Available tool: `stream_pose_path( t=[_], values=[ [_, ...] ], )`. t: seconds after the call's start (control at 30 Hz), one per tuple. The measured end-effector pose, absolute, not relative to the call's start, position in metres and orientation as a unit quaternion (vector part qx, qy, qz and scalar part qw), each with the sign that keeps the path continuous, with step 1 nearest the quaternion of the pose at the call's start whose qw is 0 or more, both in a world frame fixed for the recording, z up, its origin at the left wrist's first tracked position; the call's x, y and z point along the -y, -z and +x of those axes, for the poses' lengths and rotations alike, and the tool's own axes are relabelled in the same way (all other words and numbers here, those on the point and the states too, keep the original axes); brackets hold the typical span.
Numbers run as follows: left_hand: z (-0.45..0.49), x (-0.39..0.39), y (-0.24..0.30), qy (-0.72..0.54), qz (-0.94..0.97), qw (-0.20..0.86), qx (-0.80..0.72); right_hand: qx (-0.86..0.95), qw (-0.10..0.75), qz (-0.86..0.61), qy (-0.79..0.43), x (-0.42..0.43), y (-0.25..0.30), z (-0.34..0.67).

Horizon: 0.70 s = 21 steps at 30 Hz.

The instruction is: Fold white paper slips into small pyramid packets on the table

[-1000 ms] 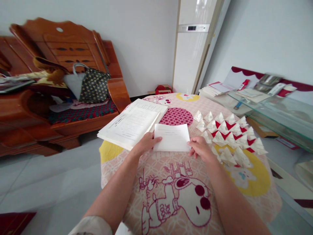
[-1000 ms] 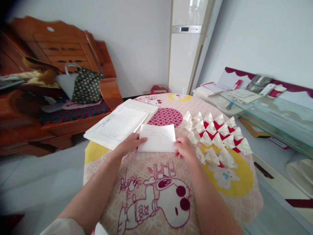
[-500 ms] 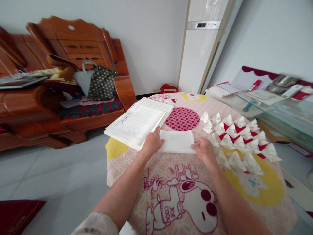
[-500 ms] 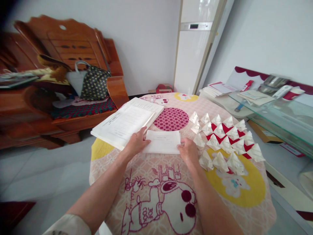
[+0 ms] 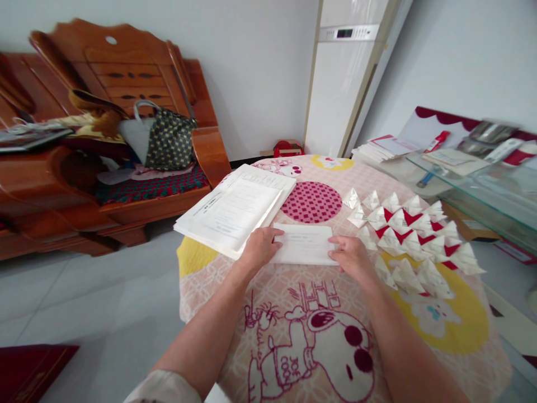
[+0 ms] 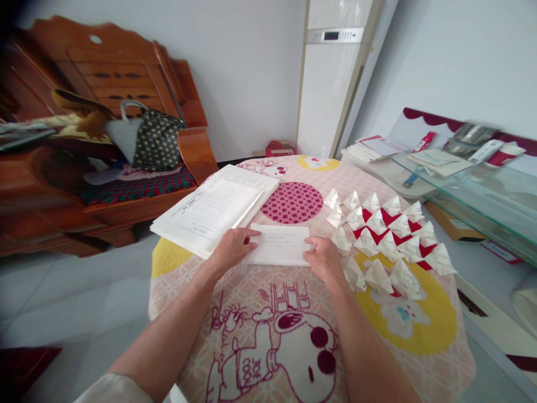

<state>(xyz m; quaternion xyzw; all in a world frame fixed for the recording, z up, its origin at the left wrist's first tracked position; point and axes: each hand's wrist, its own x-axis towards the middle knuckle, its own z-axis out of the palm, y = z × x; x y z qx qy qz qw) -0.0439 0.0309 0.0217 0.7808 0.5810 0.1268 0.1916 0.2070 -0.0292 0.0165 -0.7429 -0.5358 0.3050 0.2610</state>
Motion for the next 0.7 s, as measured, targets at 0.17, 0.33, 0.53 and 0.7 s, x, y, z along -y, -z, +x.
stream_pose_path(
  t=[0.17,0.33,0.53,0.7],
  values=[
    [-0.044,-0.029,-0.024,-0.109,0.781,0.198,-0.581,0.533,0.262,-0.739,-0.318,0.031,-0.021,0.206],
    [-0.042,-0.027,-0.028,-0.096,0.779,0.181,-0.592,0.537,0.256,-0.740,-0.315,0.030,-0.018,0.208],
    [-0.041,-0.026,-0.032,-0.089,0.771,0.186,-0.602,0.535,0.248,-0.739,-0.325,0.031,-0.020,0.208],
    [-0.041,-0.026,-0.033,-0.107,0.763,0.192,-0.608,0.550,0.240,-0.739,-0.307,0.029,-0.015,0.211]
  ],
)
